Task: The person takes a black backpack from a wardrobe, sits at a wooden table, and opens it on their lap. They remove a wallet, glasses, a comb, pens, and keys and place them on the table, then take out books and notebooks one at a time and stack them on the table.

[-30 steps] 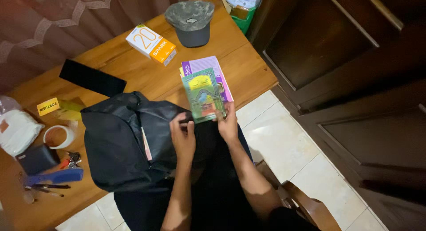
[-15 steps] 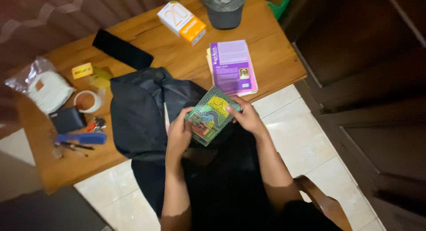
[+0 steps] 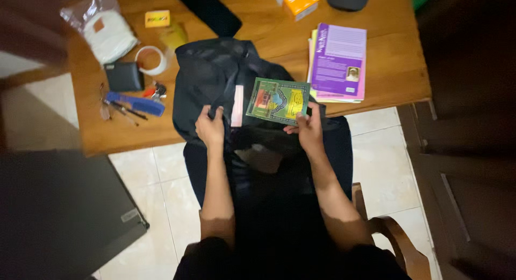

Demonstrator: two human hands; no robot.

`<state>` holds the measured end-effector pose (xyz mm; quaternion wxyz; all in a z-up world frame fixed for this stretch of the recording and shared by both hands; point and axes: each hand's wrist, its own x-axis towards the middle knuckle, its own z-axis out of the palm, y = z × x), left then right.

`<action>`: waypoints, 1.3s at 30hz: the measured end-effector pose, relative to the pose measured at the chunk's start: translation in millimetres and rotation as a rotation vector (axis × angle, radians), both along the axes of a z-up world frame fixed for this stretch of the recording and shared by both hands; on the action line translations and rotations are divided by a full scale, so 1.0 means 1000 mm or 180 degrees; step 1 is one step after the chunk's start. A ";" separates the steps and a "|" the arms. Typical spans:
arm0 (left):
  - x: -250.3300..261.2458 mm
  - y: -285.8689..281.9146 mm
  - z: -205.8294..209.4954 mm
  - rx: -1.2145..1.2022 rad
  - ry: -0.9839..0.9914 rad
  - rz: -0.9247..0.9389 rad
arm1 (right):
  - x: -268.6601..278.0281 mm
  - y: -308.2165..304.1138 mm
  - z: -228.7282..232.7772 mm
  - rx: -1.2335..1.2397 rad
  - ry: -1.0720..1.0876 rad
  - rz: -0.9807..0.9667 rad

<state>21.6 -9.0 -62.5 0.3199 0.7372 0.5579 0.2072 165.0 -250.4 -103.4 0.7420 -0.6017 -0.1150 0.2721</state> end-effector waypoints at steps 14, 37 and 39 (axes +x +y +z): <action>-0.018 -0.008 0.016 0.0488 -0.1705 0.0166 | -0.036 0.129 -0.014 -0.1430 -0.1867 0.0912; 0.166 -0.162 0.012 0.0883 -0.1665 -0.3106 | 0.121 -0.049 0.016 -0.2990 -0.2435 -0.1668; 0.196 -0.162 -0.008 0.1068 -0.1615 -0.3423 | 0.131 -0.053 0.000 -0.2840 -0.2338 -0.1698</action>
